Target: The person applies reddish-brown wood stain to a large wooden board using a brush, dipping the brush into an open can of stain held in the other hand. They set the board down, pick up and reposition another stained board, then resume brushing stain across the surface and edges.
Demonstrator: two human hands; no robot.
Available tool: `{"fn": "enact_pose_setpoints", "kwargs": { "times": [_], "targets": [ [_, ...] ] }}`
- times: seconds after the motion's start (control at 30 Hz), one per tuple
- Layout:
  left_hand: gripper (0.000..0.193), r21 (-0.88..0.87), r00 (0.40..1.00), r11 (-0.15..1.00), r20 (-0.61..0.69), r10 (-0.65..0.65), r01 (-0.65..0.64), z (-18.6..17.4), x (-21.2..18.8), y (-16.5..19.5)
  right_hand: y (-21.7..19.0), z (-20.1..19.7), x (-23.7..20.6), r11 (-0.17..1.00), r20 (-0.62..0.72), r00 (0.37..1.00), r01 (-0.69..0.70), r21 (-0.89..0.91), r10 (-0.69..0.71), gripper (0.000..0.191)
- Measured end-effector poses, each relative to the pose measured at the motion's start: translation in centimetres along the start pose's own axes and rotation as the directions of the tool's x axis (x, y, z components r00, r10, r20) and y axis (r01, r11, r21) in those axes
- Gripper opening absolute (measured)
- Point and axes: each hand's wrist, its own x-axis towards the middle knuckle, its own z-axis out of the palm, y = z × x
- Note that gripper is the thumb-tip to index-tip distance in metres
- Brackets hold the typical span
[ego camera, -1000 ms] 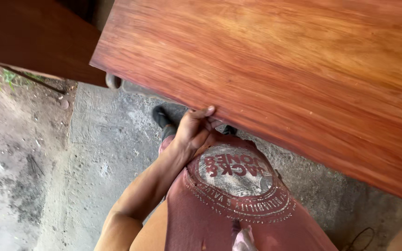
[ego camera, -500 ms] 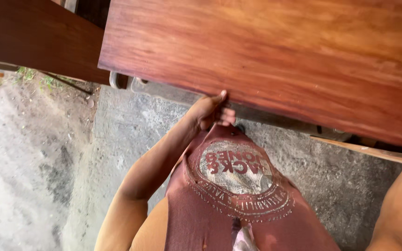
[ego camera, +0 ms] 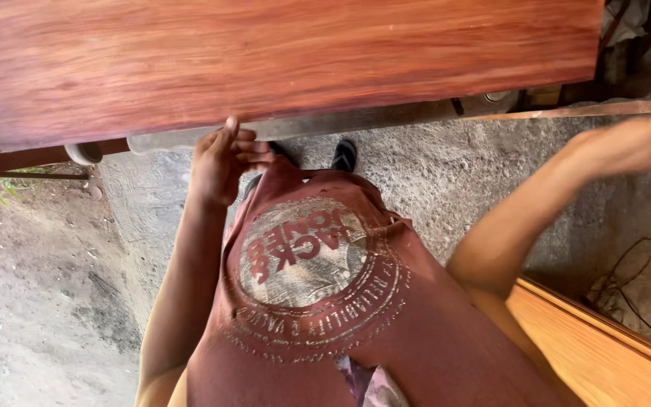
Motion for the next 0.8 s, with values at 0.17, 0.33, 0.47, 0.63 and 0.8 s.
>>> {"fn": "enact_pose_setpoints", "kwargs": {
  "times": [0.17,0.33,0.47,0.63,0.8],
  "targets": [
    [0.04,0.525,0.841,0.743,-0.089,0.533,-0.415,1.3,-3.8,0.4,3.0,0.4,-12.9,0.979,0.152,0.985,-0.046,-0.2,0.077,0.031],
    [0.074,0.912,0.76,-0.216,0.41,0.505,-0.348,4.4,-2.6,2.3,5.6,7.0,-17.2,0.889,0.715,0.669,0.182,-0.42,0.201,0.06],
    [0.12,0.902,0.916,-0.348,0.34,0.212,-0.254,6.4,-1.0,2.0,6.2,10.2,-18.3,0.934,0.831,0.465,0.024,-0.356,0.305,0.077],
    [0.12,0.88,0.898,-0.379,0.384,0.215,-0.285,5.8,-0.9,2.0,5.8,11.6,-20.2,0.707,0.725,0.3,0.187,-0.682,0.62,0.081],
    [0.119,0.858,0.89,-0.442,0.393,0.232,-0.263,5.4,-0.4,1.7,6.2,11.6,-20.8,0.8,0.723,0.407,-0.03,-0.6,0.558,0.077]
  ]
}}
